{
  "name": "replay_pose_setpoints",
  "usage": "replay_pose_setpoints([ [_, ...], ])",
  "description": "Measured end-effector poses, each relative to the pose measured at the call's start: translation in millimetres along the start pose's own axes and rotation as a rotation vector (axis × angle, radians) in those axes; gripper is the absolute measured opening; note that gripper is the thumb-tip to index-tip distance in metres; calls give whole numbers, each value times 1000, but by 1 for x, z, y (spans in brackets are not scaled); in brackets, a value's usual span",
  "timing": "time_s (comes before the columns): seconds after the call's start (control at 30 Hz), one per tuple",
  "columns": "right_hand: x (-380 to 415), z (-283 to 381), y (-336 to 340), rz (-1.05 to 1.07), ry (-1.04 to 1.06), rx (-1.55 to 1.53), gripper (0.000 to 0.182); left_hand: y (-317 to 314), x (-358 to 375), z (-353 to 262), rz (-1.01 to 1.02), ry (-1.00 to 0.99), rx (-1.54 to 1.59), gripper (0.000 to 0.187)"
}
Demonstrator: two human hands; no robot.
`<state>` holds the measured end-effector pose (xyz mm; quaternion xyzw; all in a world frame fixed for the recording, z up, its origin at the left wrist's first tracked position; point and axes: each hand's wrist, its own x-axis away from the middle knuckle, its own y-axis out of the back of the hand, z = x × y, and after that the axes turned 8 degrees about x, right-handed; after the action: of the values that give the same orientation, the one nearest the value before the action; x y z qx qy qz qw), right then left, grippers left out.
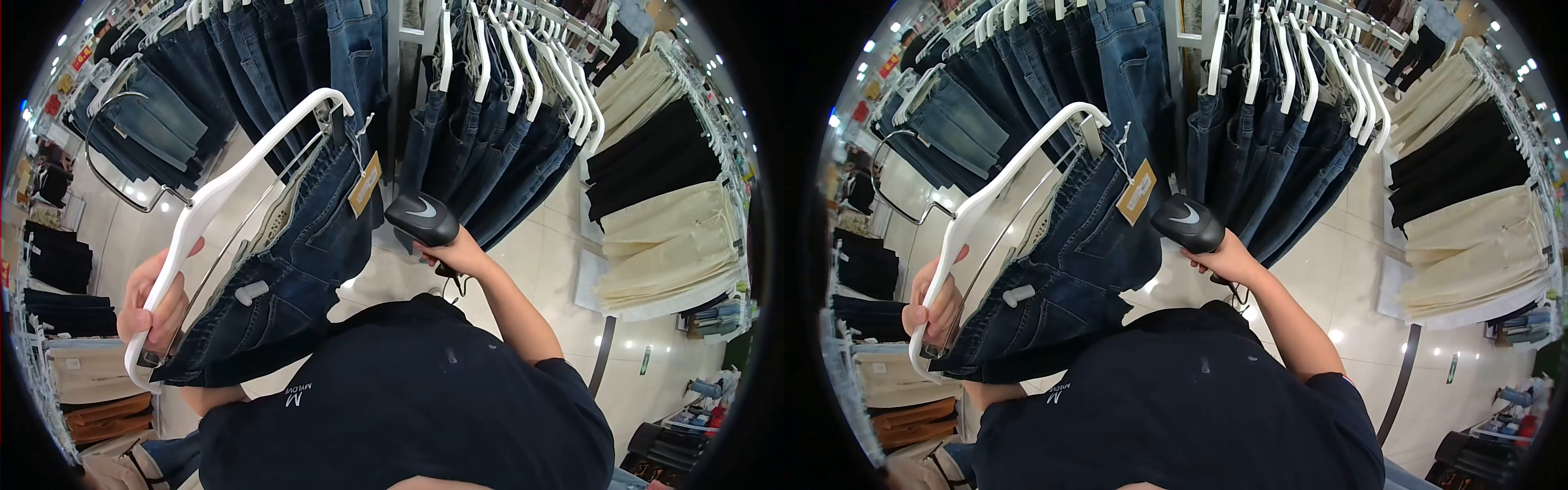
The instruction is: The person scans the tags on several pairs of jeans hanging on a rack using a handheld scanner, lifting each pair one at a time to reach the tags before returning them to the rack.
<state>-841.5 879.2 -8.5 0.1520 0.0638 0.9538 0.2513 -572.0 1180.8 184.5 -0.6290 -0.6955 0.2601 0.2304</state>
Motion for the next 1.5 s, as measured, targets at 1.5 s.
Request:
replay_pose_setpoints([
  [1.5, -154, 321, 244, -779, 389, 1467, 53, -7, -11, 27, -174, -14, -85, 83],
])
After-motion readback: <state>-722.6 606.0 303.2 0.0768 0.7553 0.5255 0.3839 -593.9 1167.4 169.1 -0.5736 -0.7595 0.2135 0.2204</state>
